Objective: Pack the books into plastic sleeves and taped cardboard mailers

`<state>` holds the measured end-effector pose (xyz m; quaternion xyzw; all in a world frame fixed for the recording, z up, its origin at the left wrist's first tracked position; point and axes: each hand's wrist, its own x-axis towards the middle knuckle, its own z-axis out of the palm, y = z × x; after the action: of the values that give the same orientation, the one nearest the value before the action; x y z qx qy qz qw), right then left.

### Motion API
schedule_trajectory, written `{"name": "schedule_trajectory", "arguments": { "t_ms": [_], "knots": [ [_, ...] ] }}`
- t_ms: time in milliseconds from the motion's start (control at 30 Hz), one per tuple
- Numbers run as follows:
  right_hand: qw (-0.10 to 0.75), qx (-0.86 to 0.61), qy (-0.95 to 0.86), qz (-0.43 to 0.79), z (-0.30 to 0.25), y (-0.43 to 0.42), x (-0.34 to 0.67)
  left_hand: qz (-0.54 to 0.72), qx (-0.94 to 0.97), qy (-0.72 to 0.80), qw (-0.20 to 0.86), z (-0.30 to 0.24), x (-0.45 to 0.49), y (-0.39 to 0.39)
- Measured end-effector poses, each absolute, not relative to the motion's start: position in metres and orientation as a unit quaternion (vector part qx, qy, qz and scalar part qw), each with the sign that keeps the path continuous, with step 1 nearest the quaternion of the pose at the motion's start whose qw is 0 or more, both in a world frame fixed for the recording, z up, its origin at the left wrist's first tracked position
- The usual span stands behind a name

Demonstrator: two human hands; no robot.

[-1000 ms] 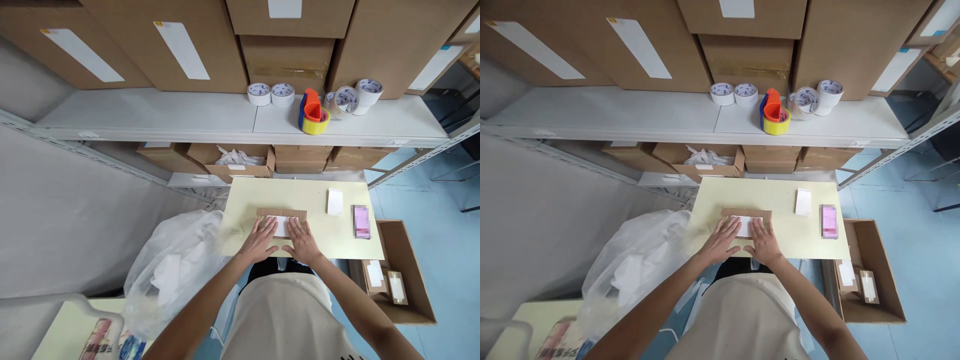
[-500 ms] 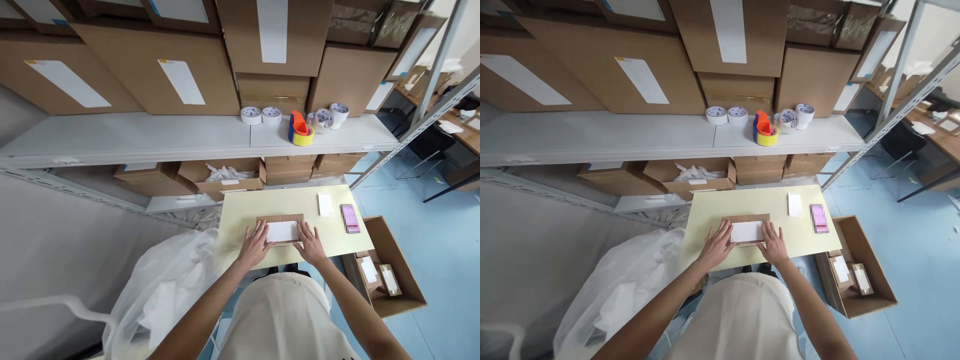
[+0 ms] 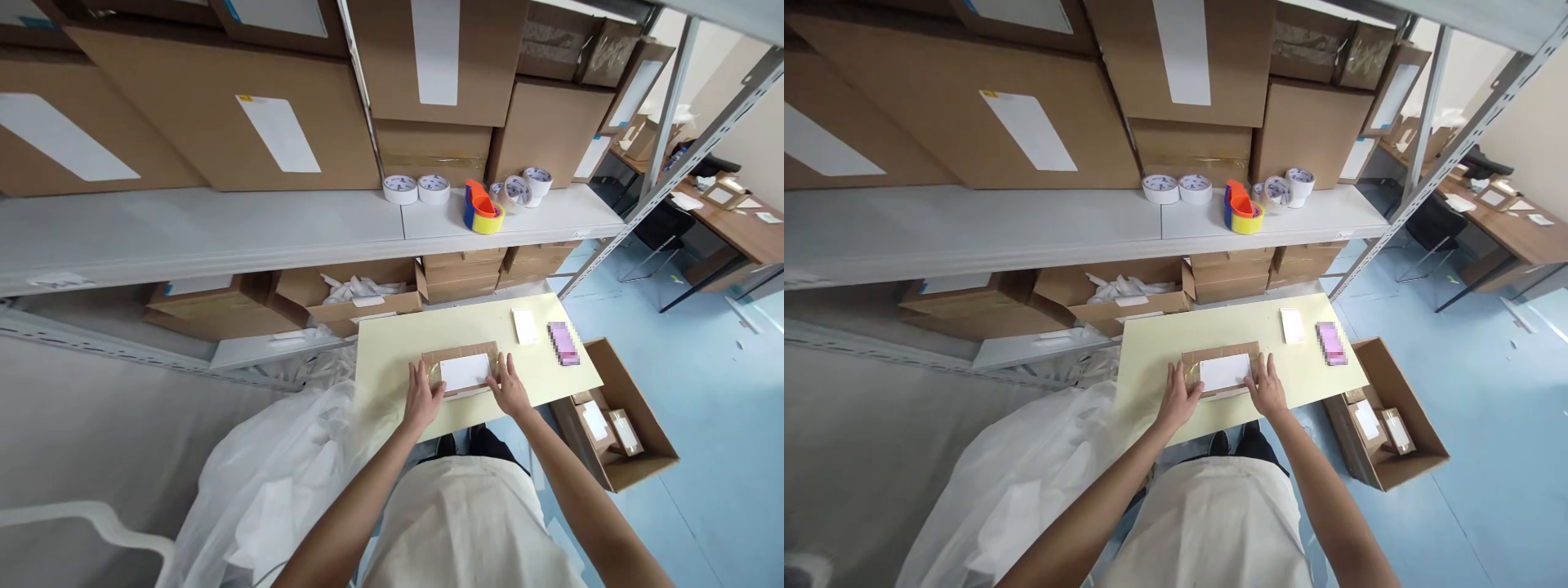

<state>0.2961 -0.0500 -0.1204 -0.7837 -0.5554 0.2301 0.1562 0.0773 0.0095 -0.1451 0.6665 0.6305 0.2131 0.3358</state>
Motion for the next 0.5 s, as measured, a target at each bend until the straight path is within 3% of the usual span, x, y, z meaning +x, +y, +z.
{"name": "schedule_trajectory", "arguments": {
  "t_ms": [200,500],
  "knots": [
    [0.253,-0.799,-0.459,0.296,-0.138,-0.033,0.297,0.271,0.556,0.647,0.445,-0.15,0.09,0.018],
    [0.415,-0.782,-0.274,0.375,-0.128,-0.086,0.316,0.284,0.489,0.651,0.507,-0.133,0.109,0.012]
  ]
}}
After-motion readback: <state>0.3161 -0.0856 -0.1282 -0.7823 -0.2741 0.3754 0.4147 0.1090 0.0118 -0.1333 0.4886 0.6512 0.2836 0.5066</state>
